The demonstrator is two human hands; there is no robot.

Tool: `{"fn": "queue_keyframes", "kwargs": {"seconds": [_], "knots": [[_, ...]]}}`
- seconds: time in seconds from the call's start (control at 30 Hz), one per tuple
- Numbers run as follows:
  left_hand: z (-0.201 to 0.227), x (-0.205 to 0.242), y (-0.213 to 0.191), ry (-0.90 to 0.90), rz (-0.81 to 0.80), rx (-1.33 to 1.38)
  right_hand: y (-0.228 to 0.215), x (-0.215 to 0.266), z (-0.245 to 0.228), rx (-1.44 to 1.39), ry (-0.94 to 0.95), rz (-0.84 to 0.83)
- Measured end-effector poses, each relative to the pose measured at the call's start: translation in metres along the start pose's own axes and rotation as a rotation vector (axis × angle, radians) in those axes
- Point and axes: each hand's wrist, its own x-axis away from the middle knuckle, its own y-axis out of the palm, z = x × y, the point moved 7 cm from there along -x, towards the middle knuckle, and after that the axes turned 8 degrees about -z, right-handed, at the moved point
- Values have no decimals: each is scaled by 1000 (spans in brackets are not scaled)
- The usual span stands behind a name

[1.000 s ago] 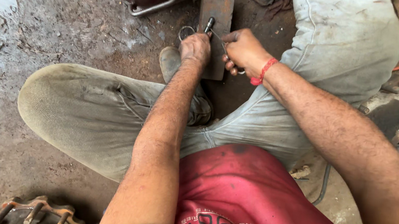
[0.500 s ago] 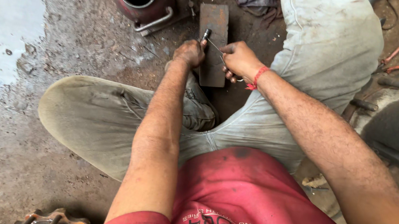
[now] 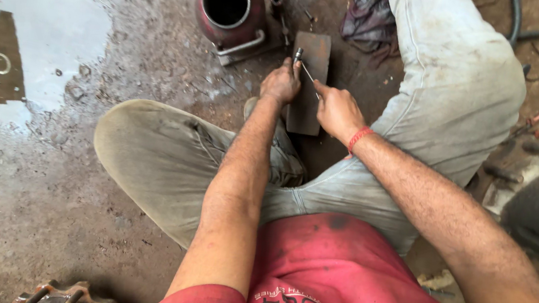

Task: The person sits on the floor and uses a file to smooth a cylindrical metal part. They then wipe the part with a cloth, open a small box to retrieve a new seal, and prepare to install it onto the part.

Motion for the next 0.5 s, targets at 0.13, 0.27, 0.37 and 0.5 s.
{"fn": "queue_keyframes", "kwargs": {"seconds": [0.13, 0.27, 0.37, 0.5], "knots": [[15, -21, -4, 185, 165, 245, -18, 6, -10, -67, -19, 81], [36, -25, -16, 359, 109, 739, -31, 13, -18, -97, -20, 151], [53, -12, -22, 273, -71, 1180, -39, 17, -27, -101, -102, 236], [86, 14, -46, 321, -61, 1402, -44, 17, -29, -45, -126, 277]]}}
